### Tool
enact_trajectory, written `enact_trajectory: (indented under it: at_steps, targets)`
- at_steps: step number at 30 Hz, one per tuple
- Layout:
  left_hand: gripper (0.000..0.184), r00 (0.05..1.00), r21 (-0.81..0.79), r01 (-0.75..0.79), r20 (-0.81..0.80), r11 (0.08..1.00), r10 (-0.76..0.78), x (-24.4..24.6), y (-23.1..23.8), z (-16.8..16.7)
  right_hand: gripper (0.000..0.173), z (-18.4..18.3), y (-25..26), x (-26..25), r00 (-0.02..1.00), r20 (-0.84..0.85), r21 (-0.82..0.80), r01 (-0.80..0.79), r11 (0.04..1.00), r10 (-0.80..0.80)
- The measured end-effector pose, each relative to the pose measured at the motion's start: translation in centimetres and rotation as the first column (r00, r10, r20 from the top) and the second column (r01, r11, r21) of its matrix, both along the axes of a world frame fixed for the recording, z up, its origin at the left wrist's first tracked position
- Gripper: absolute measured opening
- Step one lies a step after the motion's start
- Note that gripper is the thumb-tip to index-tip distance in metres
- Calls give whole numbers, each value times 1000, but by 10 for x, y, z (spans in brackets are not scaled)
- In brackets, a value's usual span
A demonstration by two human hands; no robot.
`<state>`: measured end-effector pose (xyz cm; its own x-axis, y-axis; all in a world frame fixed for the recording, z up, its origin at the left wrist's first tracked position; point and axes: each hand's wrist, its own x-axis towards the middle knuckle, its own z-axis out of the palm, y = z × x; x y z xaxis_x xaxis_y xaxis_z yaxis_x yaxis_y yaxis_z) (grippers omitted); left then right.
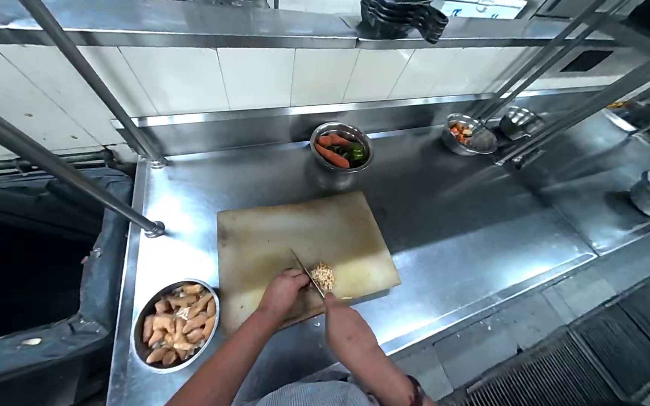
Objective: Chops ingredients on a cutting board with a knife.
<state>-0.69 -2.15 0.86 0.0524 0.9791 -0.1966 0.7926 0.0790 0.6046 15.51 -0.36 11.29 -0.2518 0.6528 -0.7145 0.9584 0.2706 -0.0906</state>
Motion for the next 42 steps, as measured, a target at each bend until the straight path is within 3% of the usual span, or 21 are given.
enact_trajectory:
  at_steps: [4, 9, 13, 17, 21, 25, 32, 37, 42]
  targets:
    - [27, 1000, -11, -5, 9, 1000, 5, -1, -3, -2, 43, -45, -6, 0, 999, -48, 87, 13, 996, -9]
    - [23, 1000, 43, 2, 5, 999, -2, -4, -7, -8, 42, -3, -4, -1, 999, 18, -6, -31, 999, 31]
    - [26, 1000, 62, -1, 29, 998, -1, -3, -9, -8, 47, -43, -4, -5, 999, -25, 77, -19, 997, 21]
    - [21, 1000, 108, 7, 24, 994, -10, -7, -10, -11, 42, -3, -4, -3, 1000, 0, -10, -19, 1000, 19]
    - [24, 1000, 128, 15, 14, 992, -17, -8, -11, -11, 41, -51, -7, -4, 997, -76, 69, 7, 998, -2]
    - [23, 999, 64, 41, 28, 997, -43, -12, -13, -3, 39, -55, 1, -3, 994, -106, 31, -10, 999, 13]
    - [25, 999, -67, -13, -30, 998, 11, -4, -5, 5, 51, -23, 0, -6, 998, -60, 3, -28, 1000, 29]
    - [26, 1000, 31, -9, 1, 999, 9, -7, -11, -3, 38, -54, -9, -6, 992, -129, 60, 6, 998, 2]
    - [20, 1000, 81, 17, 7, 997, -17, -14, -14, -4, 48, -14, -5, -6, 997, -73, -48, -11, 999, 7]
